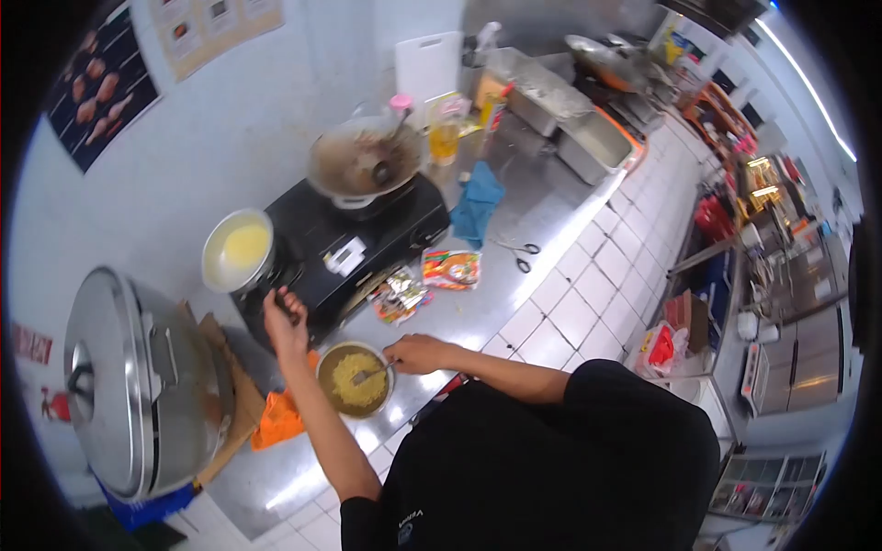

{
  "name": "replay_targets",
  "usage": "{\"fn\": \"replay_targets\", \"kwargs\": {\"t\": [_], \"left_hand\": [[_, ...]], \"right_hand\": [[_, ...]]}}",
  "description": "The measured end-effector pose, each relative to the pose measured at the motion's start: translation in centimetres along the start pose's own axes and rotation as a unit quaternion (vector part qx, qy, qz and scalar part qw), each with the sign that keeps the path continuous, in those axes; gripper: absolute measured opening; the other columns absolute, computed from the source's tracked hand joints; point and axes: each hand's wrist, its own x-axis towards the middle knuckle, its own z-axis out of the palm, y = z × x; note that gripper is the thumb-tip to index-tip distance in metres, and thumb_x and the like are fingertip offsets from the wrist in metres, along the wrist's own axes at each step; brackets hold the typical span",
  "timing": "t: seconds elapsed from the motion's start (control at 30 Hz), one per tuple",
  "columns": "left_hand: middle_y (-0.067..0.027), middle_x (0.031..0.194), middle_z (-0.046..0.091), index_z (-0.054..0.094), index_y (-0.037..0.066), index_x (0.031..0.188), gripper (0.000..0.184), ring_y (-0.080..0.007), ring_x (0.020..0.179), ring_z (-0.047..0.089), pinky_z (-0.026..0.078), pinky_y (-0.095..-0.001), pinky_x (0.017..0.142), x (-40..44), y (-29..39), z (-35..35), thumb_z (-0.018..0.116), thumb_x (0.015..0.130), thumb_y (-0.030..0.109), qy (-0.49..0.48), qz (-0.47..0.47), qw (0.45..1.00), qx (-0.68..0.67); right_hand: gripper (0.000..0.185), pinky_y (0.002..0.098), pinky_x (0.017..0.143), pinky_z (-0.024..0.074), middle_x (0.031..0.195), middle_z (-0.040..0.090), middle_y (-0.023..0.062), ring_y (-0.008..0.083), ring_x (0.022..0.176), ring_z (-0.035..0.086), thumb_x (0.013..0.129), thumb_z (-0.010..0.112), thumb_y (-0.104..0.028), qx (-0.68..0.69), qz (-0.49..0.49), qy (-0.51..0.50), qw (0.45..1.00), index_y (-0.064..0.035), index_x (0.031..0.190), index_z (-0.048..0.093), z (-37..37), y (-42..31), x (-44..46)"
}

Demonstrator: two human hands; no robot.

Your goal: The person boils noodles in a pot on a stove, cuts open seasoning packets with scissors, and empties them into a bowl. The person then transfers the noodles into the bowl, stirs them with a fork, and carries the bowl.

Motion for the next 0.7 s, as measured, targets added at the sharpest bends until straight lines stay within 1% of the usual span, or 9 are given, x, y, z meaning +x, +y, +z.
{"fn": "replay_targets", "kwargs": {"t": [0.07, 0.13, 0.23, 0.3, 0.33, 0.4, 0.47, 0.57, 0.7], "left_hand": [[-0.0004, 0.071, 0.045, 0.055, 0.003, 0.097, 0.028, -0.0117, 0.060, 0.042, 0.039, -0.0255, 0.056, -0.9, -0.4, 0.6, 0.053, 0.098, 0.031, -0.022, 0.007, 1.000, 0.019], [-0.0079, 0.082, 0.058, 0.056, 0.000, 0.102, 0.036, -0.0197, 0.074, 0.060, 0.053, -0.0328, 0.073, -1.2, -0.8, -0.2, 0.052, 0.098, 0.035, -0.028, 0.008, 0.997, 0.067], [-0.0164, 0.100, 0.067, 0.055, -0.002, 0.110, 0.046, -0.0261, 0.091, 0.067, 0.055, -0.0358, 0.083, -4.0, -0.7, -0.8, 0.050, 0.098, 0.042, -0.011, 0.025, 0.985, 0.169], [-0.0164, 0.106, 0.068, 0.056, -0.002, 0.114, 0.047, -0.0279, 0.092, 0.067, 0.055, -0.0370, 0.084, -6.3, -1.1, -2.5, 0.054, 0.097, 0.042, 0.024, 0.063, 0.973, 0.219], [-0.0164, 0.107, 0.067, 0.057, -0.003, 0.114, 0.045, -0.0279, 0.092, 0.067, 0.054, -0.0371, 0.083, -7.5, -1.5, -4.4, 0.056, 0.097, 0.039, 0.080, 0.160, 0.938, 0.298], [-0.0163, 0.108, 0.067, 0.058, -0.003, 0.113, 0.040, -0.0278, 0.092, 0.067, 0.053, -0.0374, 0.083, -9.6, -4.0, -9.7, 0.059, 0.097, 0.033, 0.181, 0.334, 0.811, 0.444], [-0.0163, 0.108, 0.066, 0.058, -0.004, 0.117, 0.034, -0.0267, 0.092, 0.066, 0.051, -0.0360, 0.083, -11.9, -6.6, -15.0, 0.059, 0.096, 0.023, 0.308, 0.380, 0.661, 0.569], [-0.0162, 0.107, 0.066, 0.061, -0.003, 0.118, 0.030, -0.0246, 0.092, 0.065, 0.050, -0.0362, 0.085, -14.3, -10.5, -18.8, 0.058, 0.096, 0.017, 0.233, 0.178, 0.814, 0.500], [-0.0154, 0.101, 0.068, 0.067, -0.001, 0.114, 0.025, -0.0211, 0.089, 0.064, 0.050, -0.0336, 0.082, -14.1, -11.5, -18.4, 0.059, 0.095, 0.013, 0.210, 0.174, 0.867, 0.417]], "right_hand": [[0.024, 0.0482, 0.087, 0.0495, 0.102, 0.068, 0.0163, 0.0364, 0.101, 0.064, 0.084, 0.056, -0.019, -0.009, 0.005, -0.024, 1.000, -0.0134, 0.106, 0.066, -0.5, -0.7, 0.3], [0.030, 0.0478, 0.084, 0.0506, 0.100, 0.070, 0.0164, 0.0371, 0.093, 0.066, 0.085, 0.058, -0.015, -0.006, -0.027, -0.022, 0.999, -0.0128, 0.114, 0.065, -0.3, -0.5, 0.7], [0.030, 0.0484, 0.089, 0.0502, 0.105, 0.070, 0.0132, 0.0365, 0.100, 0.065, 0.087, 0.057, -0.021, -0.057, 0.007, -0.053, 0.997, -0.0182, 0.115, 0.065, -1.2, -1.0, 0.7], [0.025, 0.0499, 0.083, 0.0516, 0.098, 0.070, 0.0156, 0.0372, 0.094, 0.066, 0.087, 0.055, -0.019, -0.123, 0.022, -0.028, 0.992, -0.0150, 0.108, 0.067, -2.2, -2.3, 0.5], [0.025, 0.0498, 0.082, 0.0519, 0.097, 0.070, 0.0166, 0.0374, 0.093, 0.066, 0.086, 0.054, -0.019, -0.140, 0.029, -0.037, 0.989, -0.0141, 0.107, 0.067, -2.6, -3.1, 0.5], [0.025, 0.0497, 0.080, 0.0525, 0.094, 0.069, 0.0184, 0.0379, 0.090, 0.066, 0.085, 0.054, -0.017, -0.175, 0.048, -0.050, 0.982, -0.0122, 0.106, 0.067, -3.2, -4.2, 0.6], [0.025, 0.0495, 0.078, 0.0533, 0.093, 0.069, 0.0205, 0.0380, 0.089, 0.067, 0.084, 0.054, -0.016, -0.201, 0.041, -0.045, 0.978, -0.0090, 0.103, 0.069, -2.7, -4.0, 0.9], [0.025, 0.0498, 0.079, 0.0533, 0.093, 0.069, 0.0207, 0.0381, 0.089, 0.067, 0.086, 0.053, -0.017, -0.230, 0.037, -0.047, 0.971, -0.0093, 0.103, 0.070, -1.6, -4.7, 2.7], [0.025, 0.0502, 0.080, 0.0530, 0.089, 0.070, 0.0205, 0.0386, 0.088, 0.067, 0.087, 0.051, -0.018, -0.245, -0.009, -0.082, 0.966, -0.0095, 0.101, 0.071, 2.0, -2.6, 4.6]]}}
